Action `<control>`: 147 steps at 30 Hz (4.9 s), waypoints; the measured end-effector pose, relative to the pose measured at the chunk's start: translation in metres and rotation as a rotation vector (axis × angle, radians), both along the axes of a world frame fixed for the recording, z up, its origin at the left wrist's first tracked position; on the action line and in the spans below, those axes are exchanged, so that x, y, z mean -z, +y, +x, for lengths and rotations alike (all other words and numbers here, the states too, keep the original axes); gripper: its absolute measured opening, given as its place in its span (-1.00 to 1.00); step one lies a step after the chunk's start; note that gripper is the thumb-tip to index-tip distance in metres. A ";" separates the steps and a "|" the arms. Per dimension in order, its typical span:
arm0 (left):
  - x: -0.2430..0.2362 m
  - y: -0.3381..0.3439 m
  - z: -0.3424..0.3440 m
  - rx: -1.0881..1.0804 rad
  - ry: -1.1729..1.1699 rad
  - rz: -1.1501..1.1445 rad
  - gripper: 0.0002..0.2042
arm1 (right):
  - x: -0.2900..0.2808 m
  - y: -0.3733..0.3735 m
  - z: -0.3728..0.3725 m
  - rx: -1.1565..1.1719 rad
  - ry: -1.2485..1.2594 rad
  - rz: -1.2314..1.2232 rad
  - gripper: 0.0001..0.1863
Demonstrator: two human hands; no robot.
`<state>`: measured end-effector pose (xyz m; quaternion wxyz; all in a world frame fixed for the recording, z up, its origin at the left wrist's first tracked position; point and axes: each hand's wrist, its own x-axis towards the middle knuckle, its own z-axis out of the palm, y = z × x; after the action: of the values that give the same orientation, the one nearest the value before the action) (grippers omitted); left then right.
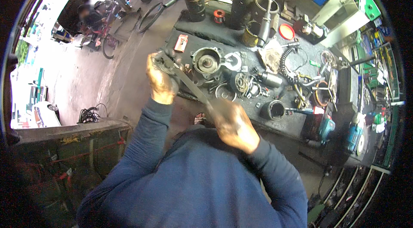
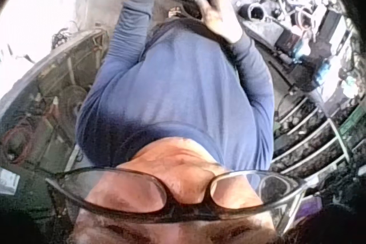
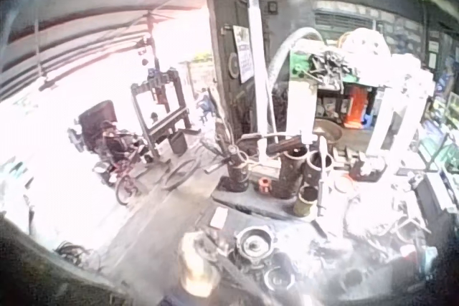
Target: The person walks through a workshop, picks up a small mechanical part, and uses pliers to manipulate it. They then move to a grinding machine to smooth the part's surface before returning to the workbench to continue handling the part and other components.
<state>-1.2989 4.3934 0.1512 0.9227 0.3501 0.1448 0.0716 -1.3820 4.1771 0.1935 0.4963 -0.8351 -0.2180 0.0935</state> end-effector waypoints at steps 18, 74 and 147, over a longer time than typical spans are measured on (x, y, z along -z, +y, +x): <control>0.026 -0.027 -0.020 -0.001 -0.086 0.047 -0.84 | 0.000 0.042 0.016 0.106 0.076 -0.042 -0.73; 0.002 -0.015 0.003 0.401 0.074 -0.348 -0.70 | 0.037 -0.011 0.020 0.043 1.235 0.882 -0.62; 0.008 0.007 0.025 0.142 -0.182 -0.351 -0.71 | -0.010 0.050 -0.003 0.122 0.143 -0.039 -0.74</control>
<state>-1.2739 4.4008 0.1434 0.9815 0.1856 0.0460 0.0117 -1.3853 4.2272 0.2037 0.4988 -0.8477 -0.1289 0.1265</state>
